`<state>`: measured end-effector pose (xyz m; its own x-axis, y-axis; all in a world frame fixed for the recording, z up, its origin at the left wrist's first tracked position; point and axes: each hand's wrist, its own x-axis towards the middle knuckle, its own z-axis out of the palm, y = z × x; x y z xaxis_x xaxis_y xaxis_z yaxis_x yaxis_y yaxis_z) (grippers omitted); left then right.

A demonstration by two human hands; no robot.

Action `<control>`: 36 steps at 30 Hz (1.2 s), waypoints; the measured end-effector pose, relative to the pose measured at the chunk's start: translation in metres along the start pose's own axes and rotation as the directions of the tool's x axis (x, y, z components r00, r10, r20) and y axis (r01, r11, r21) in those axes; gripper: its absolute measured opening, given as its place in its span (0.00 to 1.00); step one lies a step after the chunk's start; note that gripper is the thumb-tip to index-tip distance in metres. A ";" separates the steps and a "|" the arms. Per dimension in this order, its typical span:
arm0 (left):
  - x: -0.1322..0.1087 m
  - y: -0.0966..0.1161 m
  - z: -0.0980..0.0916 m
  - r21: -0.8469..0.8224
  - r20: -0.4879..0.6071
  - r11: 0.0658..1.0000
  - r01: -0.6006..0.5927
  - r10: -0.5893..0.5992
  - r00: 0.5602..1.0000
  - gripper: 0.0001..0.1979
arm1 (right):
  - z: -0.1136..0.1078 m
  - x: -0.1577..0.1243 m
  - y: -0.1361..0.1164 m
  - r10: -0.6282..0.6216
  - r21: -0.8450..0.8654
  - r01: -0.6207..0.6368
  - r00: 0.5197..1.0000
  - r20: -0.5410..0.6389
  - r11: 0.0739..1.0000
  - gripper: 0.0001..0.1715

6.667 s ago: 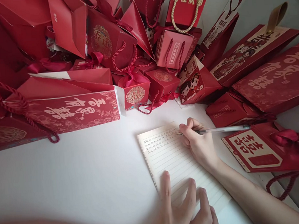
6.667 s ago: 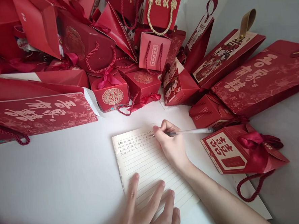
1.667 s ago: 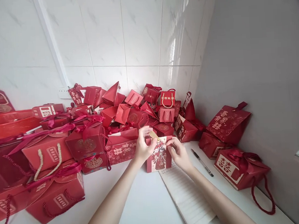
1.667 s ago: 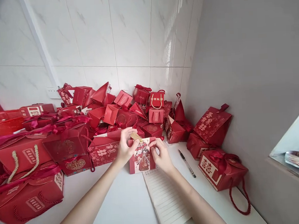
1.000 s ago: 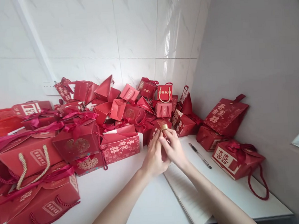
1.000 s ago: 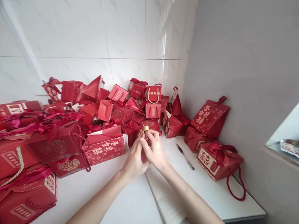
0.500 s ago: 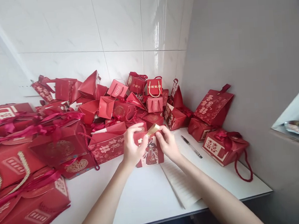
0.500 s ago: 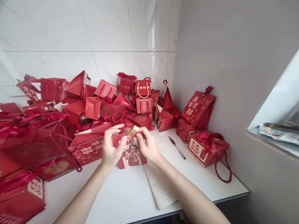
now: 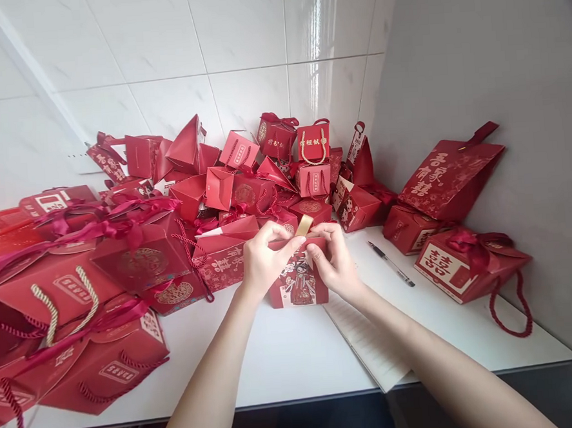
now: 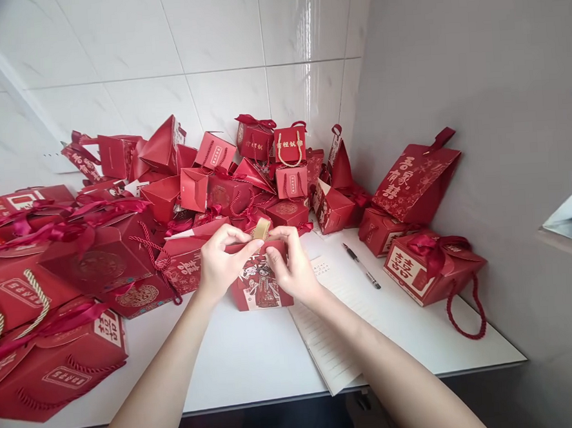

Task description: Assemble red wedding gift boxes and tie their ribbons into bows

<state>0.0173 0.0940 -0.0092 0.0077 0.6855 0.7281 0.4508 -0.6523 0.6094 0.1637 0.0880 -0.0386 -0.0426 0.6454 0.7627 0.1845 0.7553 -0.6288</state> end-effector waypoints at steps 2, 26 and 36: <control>-0.002 0.000 0.000 -0.002 -0.015 1.000 -0.027 0.027 1.000 0.10 | 0.002 -0.003 0.001 -0.024 -0.017 0.023 0.999 -0.025 1.000 0.08; -0.002 0.003 0.004 -0.101 -0.021 0.992 -0.069 0.068 0.997 0.05 | 0.010 0.003 -0.011 0.172 0.096 -0.164 0.982 -0.083 0.982 0.05; -0.004 0.000 -0.001 0.104 0.006 0.914 -0.393 0.394 0.919 0.18 | 0.009 0.005 -0.013 0.235 0.113 -0.225 0.969 -0.082 0.968 0.06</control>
<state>0.0165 0.0912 -0.0122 0.1903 0.3747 0.9074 0.5017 -0.8316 0.2382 0.1521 0.0822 -0.0276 0.0822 0.7933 0.6032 0.0776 0.5984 -0.7975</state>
